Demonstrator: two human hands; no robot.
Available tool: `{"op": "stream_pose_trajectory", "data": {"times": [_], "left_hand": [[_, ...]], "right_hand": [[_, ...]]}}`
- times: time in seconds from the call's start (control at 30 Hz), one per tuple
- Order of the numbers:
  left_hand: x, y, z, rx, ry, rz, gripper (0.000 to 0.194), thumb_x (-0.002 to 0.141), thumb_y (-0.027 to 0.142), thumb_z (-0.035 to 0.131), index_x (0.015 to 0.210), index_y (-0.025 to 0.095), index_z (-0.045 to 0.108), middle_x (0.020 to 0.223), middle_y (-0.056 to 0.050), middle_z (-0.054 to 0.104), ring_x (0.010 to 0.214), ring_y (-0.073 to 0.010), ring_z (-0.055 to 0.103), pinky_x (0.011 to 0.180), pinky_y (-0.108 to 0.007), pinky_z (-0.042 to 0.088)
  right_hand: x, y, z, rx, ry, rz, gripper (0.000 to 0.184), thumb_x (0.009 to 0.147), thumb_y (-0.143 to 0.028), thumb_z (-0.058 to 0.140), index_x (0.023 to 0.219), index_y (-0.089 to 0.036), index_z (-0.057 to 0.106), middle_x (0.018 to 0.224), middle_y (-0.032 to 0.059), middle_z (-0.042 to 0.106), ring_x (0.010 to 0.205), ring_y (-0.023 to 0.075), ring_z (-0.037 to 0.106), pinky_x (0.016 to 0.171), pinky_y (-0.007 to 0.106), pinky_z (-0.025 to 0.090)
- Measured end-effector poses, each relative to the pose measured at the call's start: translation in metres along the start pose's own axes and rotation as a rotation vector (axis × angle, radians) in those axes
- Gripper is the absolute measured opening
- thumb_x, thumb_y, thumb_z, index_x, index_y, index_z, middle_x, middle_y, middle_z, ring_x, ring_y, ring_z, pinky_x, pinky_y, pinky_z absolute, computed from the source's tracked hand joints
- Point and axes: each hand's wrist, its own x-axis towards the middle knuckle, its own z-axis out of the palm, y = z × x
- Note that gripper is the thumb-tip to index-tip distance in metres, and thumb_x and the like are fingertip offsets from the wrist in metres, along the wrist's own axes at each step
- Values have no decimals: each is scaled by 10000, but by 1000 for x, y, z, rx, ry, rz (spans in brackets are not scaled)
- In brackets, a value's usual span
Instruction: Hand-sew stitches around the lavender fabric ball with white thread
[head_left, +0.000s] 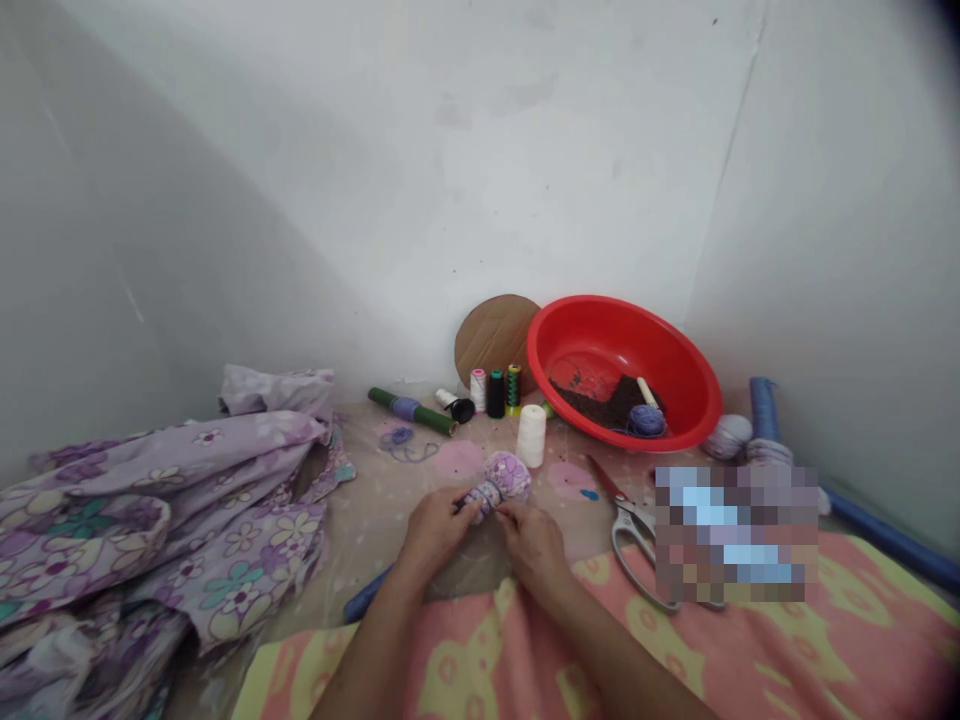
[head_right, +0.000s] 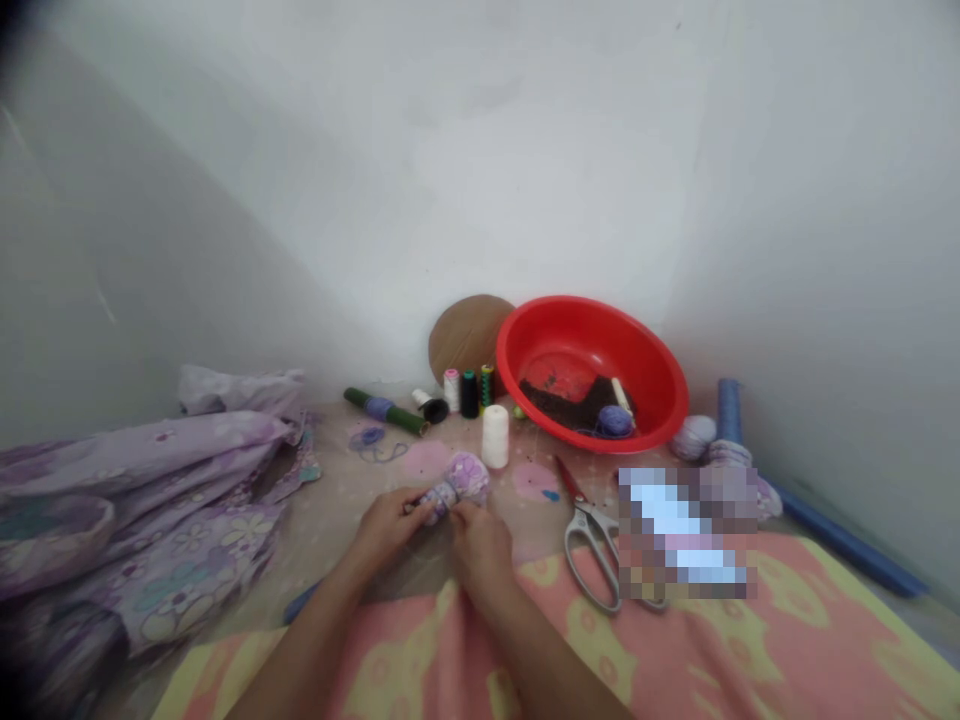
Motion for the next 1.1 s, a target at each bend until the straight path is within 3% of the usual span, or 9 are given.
{"op": "stream_pose_trajectory", "data": {"times": [0.57,1.1], "left_hand": [[-1,-1,1,3,24,18,330,743,391,404,896,212,634,876,-23,648,774,-146,549,653,-192,370],[-2,-2,4,-6,30,7,329,722,390,434,944,238,623,926,-11,643,815,-156,557,677,-197,386]], "right_hand": [[5,0,9,145,100,-17,179,733,-211,448,682,-206,619,659,32,638,613,152,558,538,228,340],[4,-6,12,259,121,0,121,699,-160,406,772,-185,499,695,34,590,653,159,547,587,240,377]]}}
